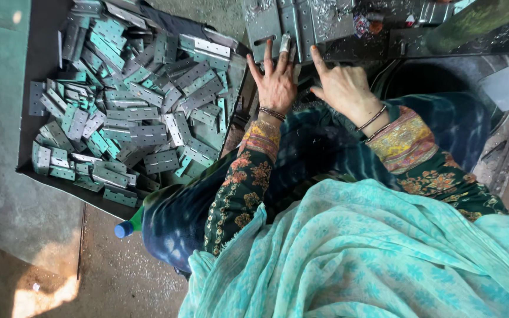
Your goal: The person sits on the floor and repeatedly picks up small rectangular metal pieces from a bin. They place each piece against a grinding wheel to smooth the edges, then return the piece to the bin. The process is repeated continuously.
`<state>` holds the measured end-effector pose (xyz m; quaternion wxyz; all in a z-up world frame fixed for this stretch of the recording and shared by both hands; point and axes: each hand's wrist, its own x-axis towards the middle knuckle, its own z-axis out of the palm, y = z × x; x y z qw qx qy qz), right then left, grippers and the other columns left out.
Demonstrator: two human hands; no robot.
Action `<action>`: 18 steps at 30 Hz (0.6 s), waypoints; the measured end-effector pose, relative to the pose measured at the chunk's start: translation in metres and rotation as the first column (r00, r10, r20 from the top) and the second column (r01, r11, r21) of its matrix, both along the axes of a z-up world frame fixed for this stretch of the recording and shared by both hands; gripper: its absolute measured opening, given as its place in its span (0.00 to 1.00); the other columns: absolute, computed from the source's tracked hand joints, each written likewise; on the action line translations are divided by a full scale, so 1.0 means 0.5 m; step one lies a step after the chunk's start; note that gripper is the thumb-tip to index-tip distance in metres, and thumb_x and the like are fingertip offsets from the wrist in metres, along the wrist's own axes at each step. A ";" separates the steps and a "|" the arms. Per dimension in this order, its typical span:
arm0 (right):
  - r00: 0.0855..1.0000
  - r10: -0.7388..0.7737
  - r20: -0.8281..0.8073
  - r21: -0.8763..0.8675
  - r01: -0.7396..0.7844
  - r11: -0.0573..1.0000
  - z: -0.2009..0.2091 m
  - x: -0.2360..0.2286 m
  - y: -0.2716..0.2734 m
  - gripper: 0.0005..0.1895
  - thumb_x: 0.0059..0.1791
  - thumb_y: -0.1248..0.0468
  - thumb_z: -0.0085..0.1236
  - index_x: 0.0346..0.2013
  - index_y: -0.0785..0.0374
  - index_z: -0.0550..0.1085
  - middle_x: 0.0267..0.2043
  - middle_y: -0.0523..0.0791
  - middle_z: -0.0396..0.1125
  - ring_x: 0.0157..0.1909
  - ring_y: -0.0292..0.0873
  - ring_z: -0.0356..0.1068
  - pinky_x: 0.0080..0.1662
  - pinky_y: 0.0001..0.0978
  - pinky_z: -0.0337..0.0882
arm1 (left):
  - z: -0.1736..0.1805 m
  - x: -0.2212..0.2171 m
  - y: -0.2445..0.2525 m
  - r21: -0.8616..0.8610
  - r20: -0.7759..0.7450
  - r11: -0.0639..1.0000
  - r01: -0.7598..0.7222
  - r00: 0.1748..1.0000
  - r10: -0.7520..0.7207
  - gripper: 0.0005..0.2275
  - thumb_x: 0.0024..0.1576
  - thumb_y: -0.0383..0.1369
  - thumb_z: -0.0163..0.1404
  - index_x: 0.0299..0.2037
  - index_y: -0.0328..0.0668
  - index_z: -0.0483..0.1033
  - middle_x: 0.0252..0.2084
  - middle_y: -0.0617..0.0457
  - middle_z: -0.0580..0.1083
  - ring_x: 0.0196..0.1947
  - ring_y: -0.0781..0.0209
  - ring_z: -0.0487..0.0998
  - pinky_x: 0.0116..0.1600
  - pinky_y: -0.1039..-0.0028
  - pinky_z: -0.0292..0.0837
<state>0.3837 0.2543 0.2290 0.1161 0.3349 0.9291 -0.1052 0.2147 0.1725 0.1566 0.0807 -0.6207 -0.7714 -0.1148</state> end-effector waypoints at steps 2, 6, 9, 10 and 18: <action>0.999 -0.016 -0.035 0.028 0.017 0.999 0.011 -0.003 -0.006 0.54 0.51 0.46 0.61 0.80 0.63 0.42 0.25 0.54 0.73 0.24 0.55 0.75 0.32 0.47 0.76 | 0.013 0.002 0.002 -0.084 0.037 0.996 -0.001 0.999 0.004 0.16 0.63 0.36 0.45 0.59 0.48 0.77 0.68 0.56 0.67 0.78 0.45 0.43 0.74 0.25 0.27; 0.989 -0.020 -0.147 0.091 0.033 0.995 0.034 0.024 -0.035 0.53 0.48 0.45 0.64 0.77 0.58 0.45 0.37 0.57 0.74 0.33 0.57 0.76 0.36 0.49 0.77 | 0.043 0.011 0.014 0.019 0.017 1.000 -0.010 1.000 0.009 0.17 0.63 0.37 0.44 0.59 0.47 0.78 0.66 0.55 0.68 0.78 0.42 0.43 0.73 0.24 0.27; 0.979 -0.032 -0.202 0.148 0.063 0.987 0.035 0.067 -0.082 0.55 0.44 0.46 0.66 0.76 0.60 0.46 0.41 0.59 0.73 0.39 0.61 0.76 0.35 0.50 0.76 | 0.059 0.010 0.032 -0.044 0.008 0.998 -0.052 0.999 0.053 0.17 0.63 0.37 0.43 0.58 0.47 0.78 0.66 0.55 0.68 0.78 0.41 0.42 0.71 0.23 0.27; 0.983 -0.076 -0.165 0.087 0.092 0.992 0.032 0.080 -0.099 0.55 0.44 0.47 0.66 0.76 0.60 0.46 0.42 0.60 0.73 0.38 0.62 0.76 0.36 0.50 0.77 | 0.064 0.006 0.040 -0.134 0.014 0.989 -0.070 0.997 0.073 0.16 0.63 0.36 0.43 0.57 0.47 0.78 0.67 0.56 0.67 0.78 0.41 0.41 0.71 0.23 0.26; 0.942 -0.333 -0.045 -0.141 0.324 0.936 -0.014 0.120 -0.150 0.51 0.46 0.53 0.65 0.76 0.65 0.49 0.41 0.62 0.73 0.40 0.64 0.76 0.42 0.54 0.76 | 0.059 0.004 0.068 0.015 0.016 0.994 -0.107 0.994 0.107 0.19 0.58 0.33 0.44 0.58 0.47 0.78 0.63 0.56 0.69 0.76 0.42 0.43 0.71 0.22 0.27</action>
